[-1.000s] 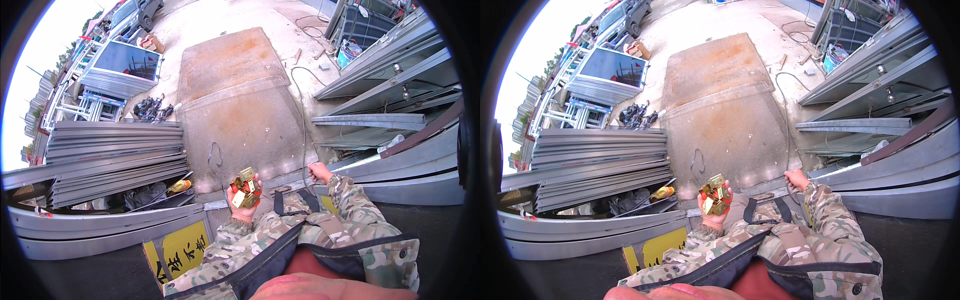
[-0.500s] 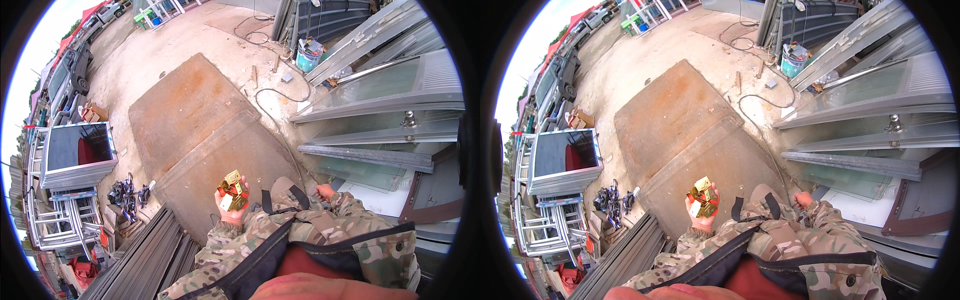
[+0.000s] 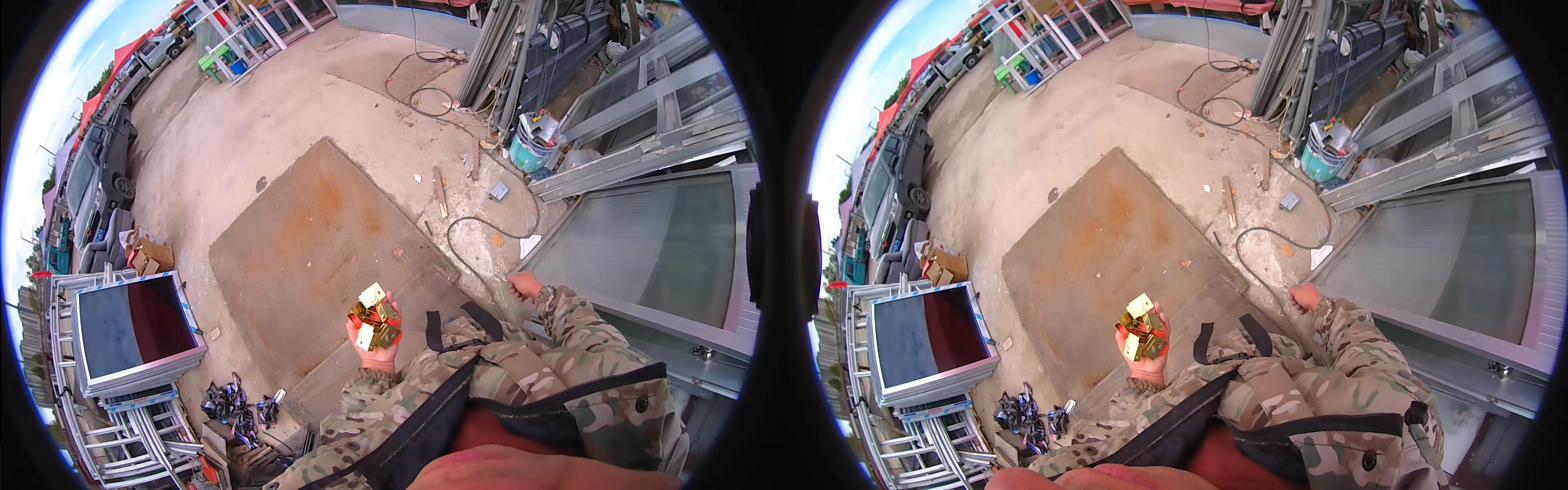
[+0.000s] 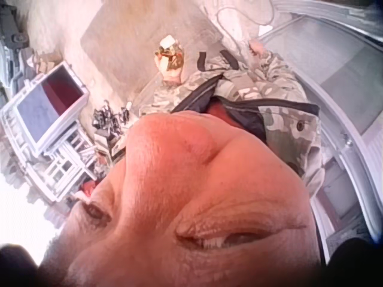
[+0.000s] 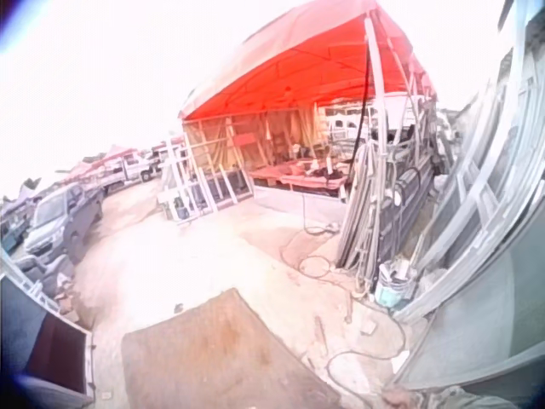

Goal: The person walks from an office area into a workshop, picks up long metal profiles, and uses a manual hacksaw to cut them into shorter pieces. The person repeats the cutting process on multiple profiles and stacks the cut pieces.

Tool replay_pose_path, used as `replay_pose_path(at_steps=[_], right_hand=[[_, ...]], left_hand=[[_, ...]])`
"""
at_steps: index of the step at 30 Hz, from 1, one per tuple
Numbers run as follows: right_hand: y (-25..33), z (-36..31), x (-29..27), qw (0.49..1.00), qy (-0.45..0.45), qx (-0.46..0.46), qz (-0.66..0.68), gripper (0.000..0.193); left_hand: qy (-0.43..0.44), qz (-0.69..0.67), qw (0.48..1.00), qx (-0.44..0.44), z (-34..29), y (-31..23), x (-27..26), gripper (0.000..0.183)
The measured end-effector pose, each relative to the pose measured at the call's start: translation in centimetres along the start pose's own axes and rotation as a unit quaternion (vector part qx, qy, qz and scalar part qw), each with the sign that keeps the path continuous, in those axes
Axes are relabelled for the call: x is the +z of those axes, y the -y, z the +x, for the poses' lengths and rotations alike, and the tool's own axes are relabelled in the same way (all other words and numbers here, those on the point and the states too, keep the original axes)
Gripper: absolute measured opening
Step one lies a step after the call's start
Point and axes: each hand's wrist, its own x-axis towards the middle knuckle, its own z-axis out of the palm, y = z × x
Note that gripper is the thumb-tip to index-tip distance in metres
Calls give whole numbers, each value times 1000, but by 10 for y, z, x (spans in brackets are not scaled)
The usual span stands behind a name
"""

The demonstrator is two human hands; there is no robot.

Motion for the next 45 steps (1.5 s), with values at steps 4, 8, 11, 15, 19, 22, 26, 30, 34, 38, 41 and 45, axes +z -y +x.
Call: replay_pose_path(at_steps=[4, 8, 11, 15, 19, 22, 26, 30, 34, 38, 41, 45], right_hand=[[207, 77, 53, 991, 16, -120, -55, 31], [332, 150, 107, 988, 20, -146, -36, 32], [366, 181, 133, 998, 3, -54, -26, 27], [394, 201, 149, 997, -40, 58, -32, 24], [433, 239, 171, 991, -62, 118, -27, 26], [495, 291, 183, 990, -35, 114, -78, 27], [650, 386, 220, 993, -42, 113, 0, 26], [886, 454, 252, 997, -27, -56, -38, 28], [1102, 518, 308, 988, 34, -144, -40, 28], [1222, 597, 336, 983, 39, -181, -14, 27], [1253, 638, 329, 995, 15, -93, -17, 30], [1264, 673, 313, 998, -36, 40, 31, 32]], left_hand=[[12, -38, 999, -13, 128, -45, 46, 48], [19, -30, 999, -28, 262, -111, 92, 48], [12, -16, 999, -38, 348, -167, 137, 48], [-9, 0, 1000, -24, 444, -222, 201, 46], [1, -6, 1000, -23, 542, -277, 233, 46], [18, -4, 1000, -9, 624, -315, 255, 49], [30, -3, 999, 14, 743, -367, 325, 51], [33, -56, 998, 20, 842, -396, 413, 49], [21, -34, 999, -20, 983, -428, 483, 47], [14, -22, 999, -39, 1135, -459, 528, 48], [9, -51, 997, -57, 1241, -484, 574, 47], [-37, -43, 997, -61, 1359, -515, 638, 46]])
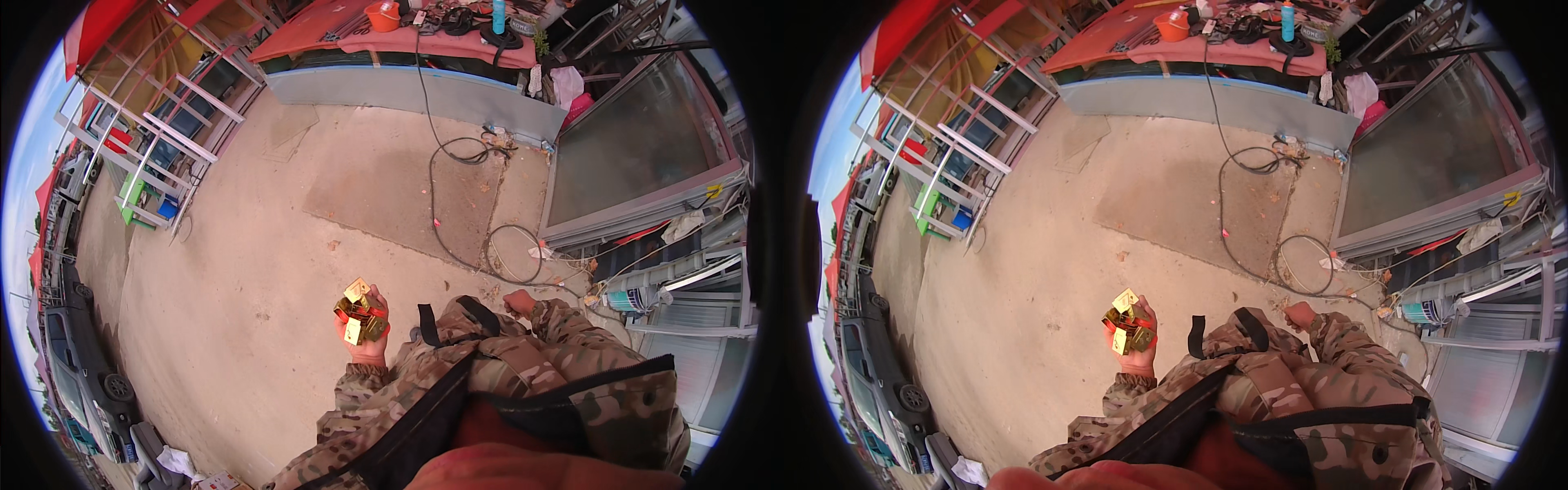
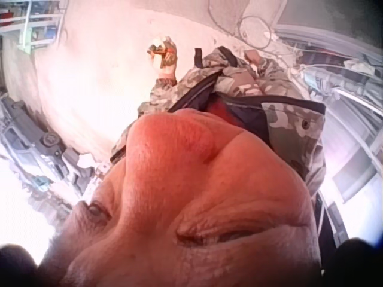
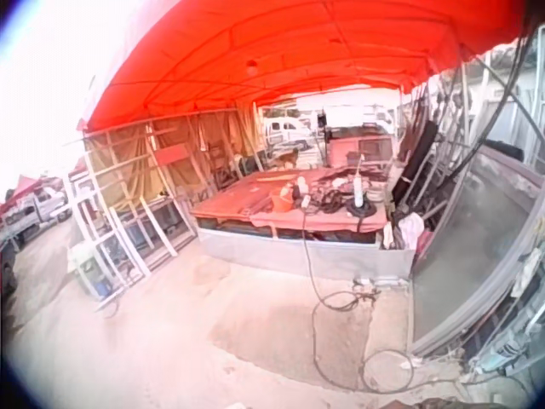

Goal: The person walks from an office area into a workshop, picks up long metal profiles, and uses a manual hacksaw to cut them into shorter pieces. The person repeats the cutting process on multiple profiles and stacks the cut pieces.

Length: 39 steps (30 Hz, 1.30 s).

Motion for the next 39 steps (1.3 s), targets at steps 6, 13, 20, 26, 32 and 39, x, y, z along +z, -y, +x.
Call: replay_pose_path(at_steps=[6, 13, 20, 26, 32, 39], right_hand=[[80, 102, 4, 995, -79, 41, -42, 29], [384, 244, 22, 998, -64, -13, -7, 26], [740, 305, 82, 971, -7, -237, -8, 30], [850, 389, 117, 987, -31, -156, 12, 32], [884, 447, 135, 993, -47, 14, 112, 30], [1116, 510, 168, 989, 46, -66, 127, 31]], left_hand=[[40, -11, 999, -5, 184, -64, 69, 46], [71, 6, 997, 25, 386, -119, 189, 46], [92, 27, 995, 18, 561, -165, 295, 46], [80, 41, 996, -14, 747, -222, 403, 45], [63, 69, 994, -49, 895, -268, 516, 45], [83, 88, 991, -54, 1092, -307, 611, 43]])
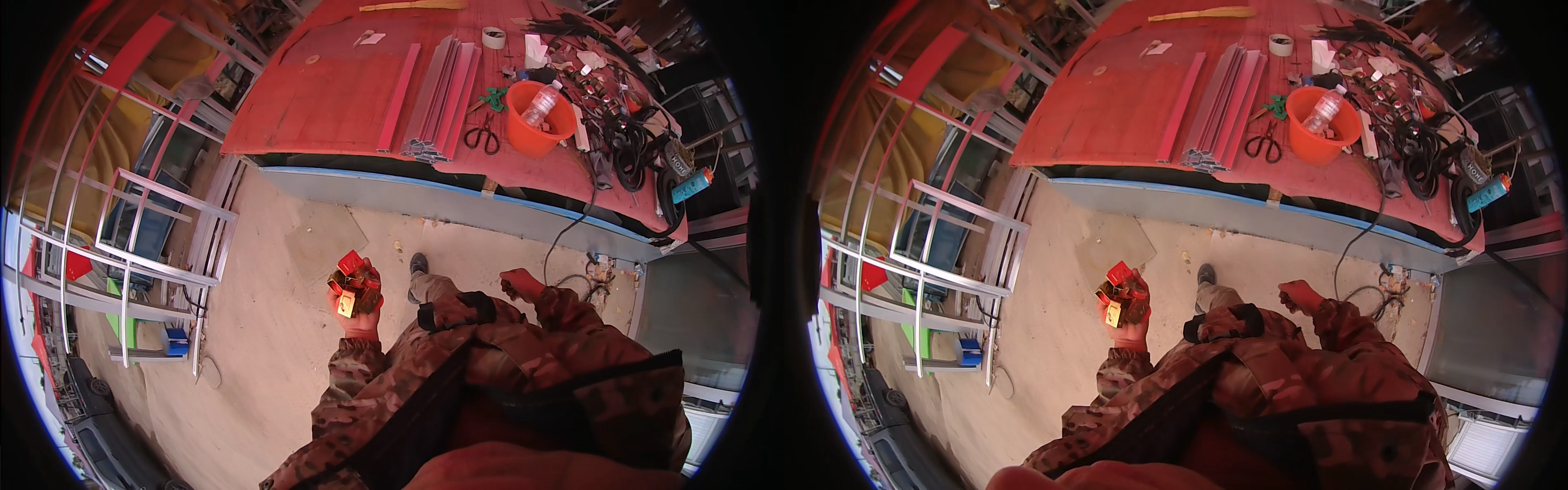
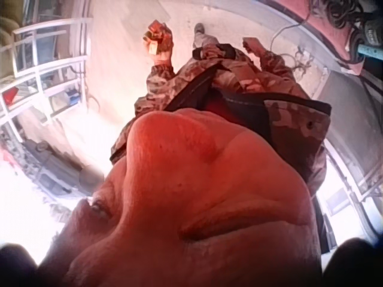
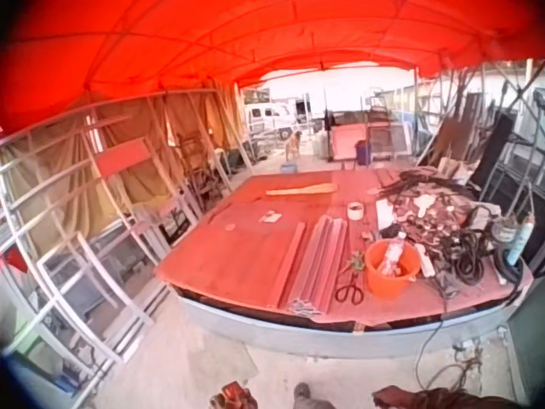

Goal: The person walks from an office area into a workshop, picks up long metal profiles, and uses a manual hacksaw to cut them into shorter pieces. The person repeats the cutting process on multiple profiles and stacks the cut pieces.

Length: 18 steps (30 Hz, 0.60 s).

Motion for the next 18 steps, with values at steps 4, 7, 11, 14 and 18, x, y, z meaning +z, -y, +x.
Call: replay_pose_path(at_steps=[4, 7, 11, 14, 18], right_hand=[[162, 61, 83, 992, 75, -99, -24, 32], [265, 84, 146, 979, 128, -143, -69, 31], [371, 106, 204, 975, 167, -144, -42, 31], [418, 135, 228, 977, 154, -145, 2, 28], [464, 171, 251, 984, 91, -124, 90, 25]], left_hand=[[-1, 52, 999, 7, 120, -30, 28, 45], [-12, 82, 996, -43, 190, -52, 54, 52], [22, 103, 990, -90, 288, -69, 88, 54], [23, 95, 986, -138, 368, -84, 98, 46], [-64, 167, 968, -177, 480, -104, 105, 50]])
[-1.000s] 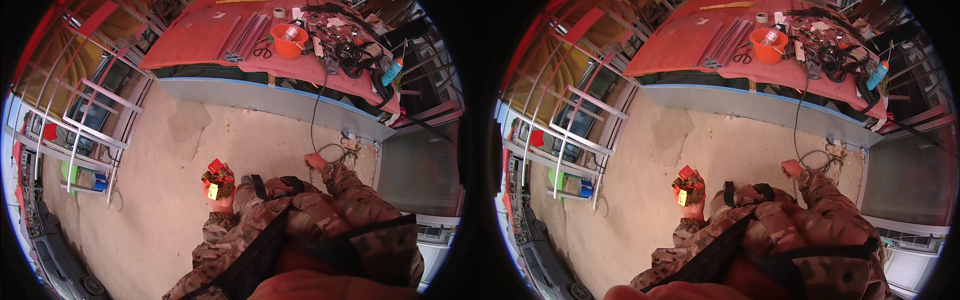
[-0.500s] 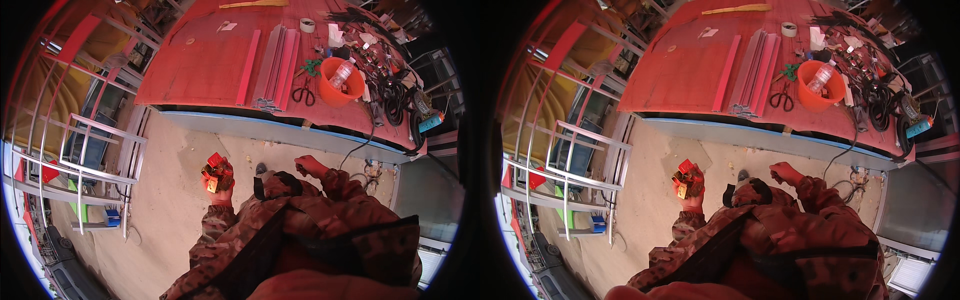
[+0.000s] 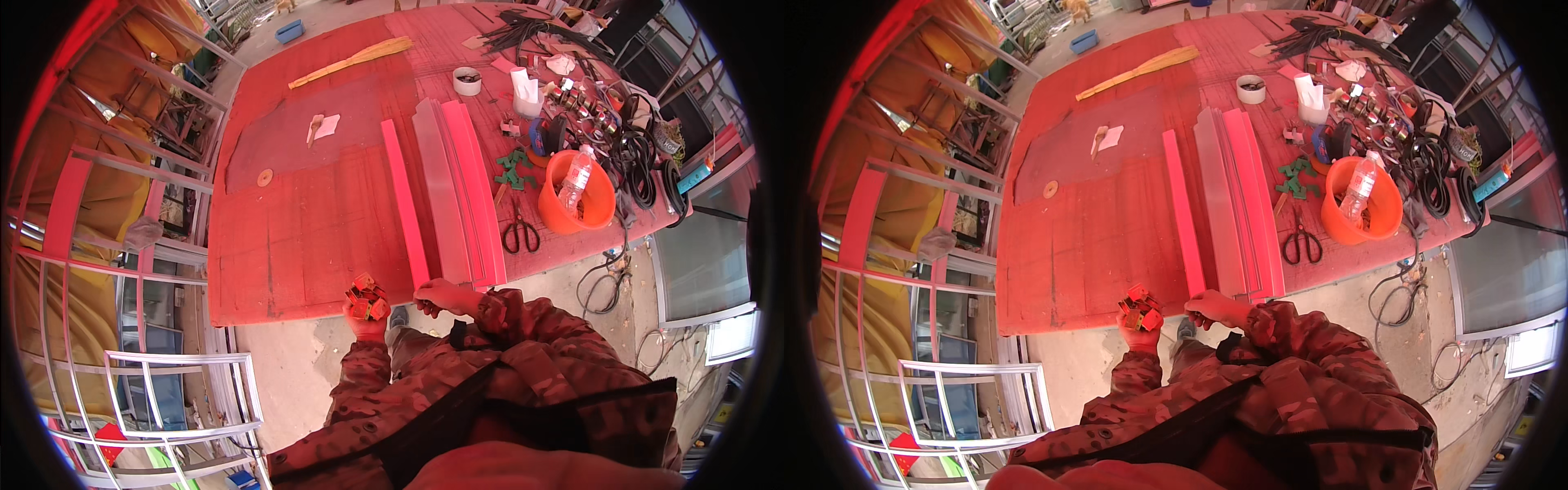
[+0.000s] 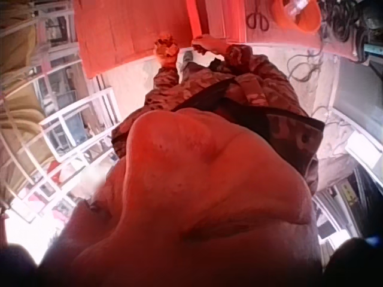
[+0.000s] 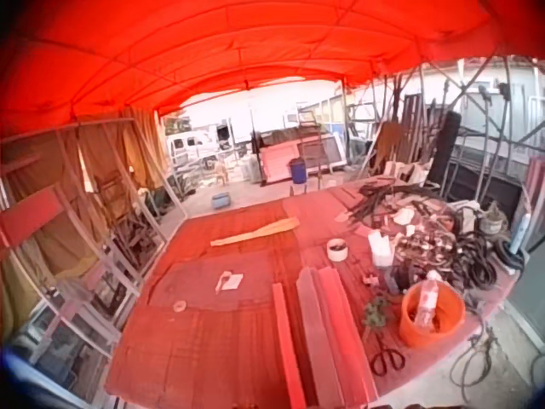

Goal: The person walks from an office area into a workshop, picks up long metal profiles, and uses a manual hacksaw to cut them into shorter pieces. The person repeats the cutting process on multiple profiles and stacks the cut pieces.

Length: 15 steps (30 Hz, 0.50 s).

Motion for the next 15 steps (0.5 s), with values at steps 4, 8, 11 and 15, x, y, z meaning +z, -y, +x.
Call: replay_pose_path(at_steps=[4, 8, 11, 15], right_hand=[[31, 44, 20, 987, -105, 13, 124, 23], [60, 93, 37, 967, -148, 41, 206, 21], [71, 121, 42, 952, -236, 4, 196, 22], [77, 141, 46, 940, -299, 13, 164, 21]], left_hand=[[7, 82, 991, -106, 76, -57, 15, 51], [-46, 122, 982, -135, 127, -89, 49, 47], [-81, 157, 975, -131, 143, -110, 74, 42], [-96, 207, 971, -78, 147, -133, 90, 34]])
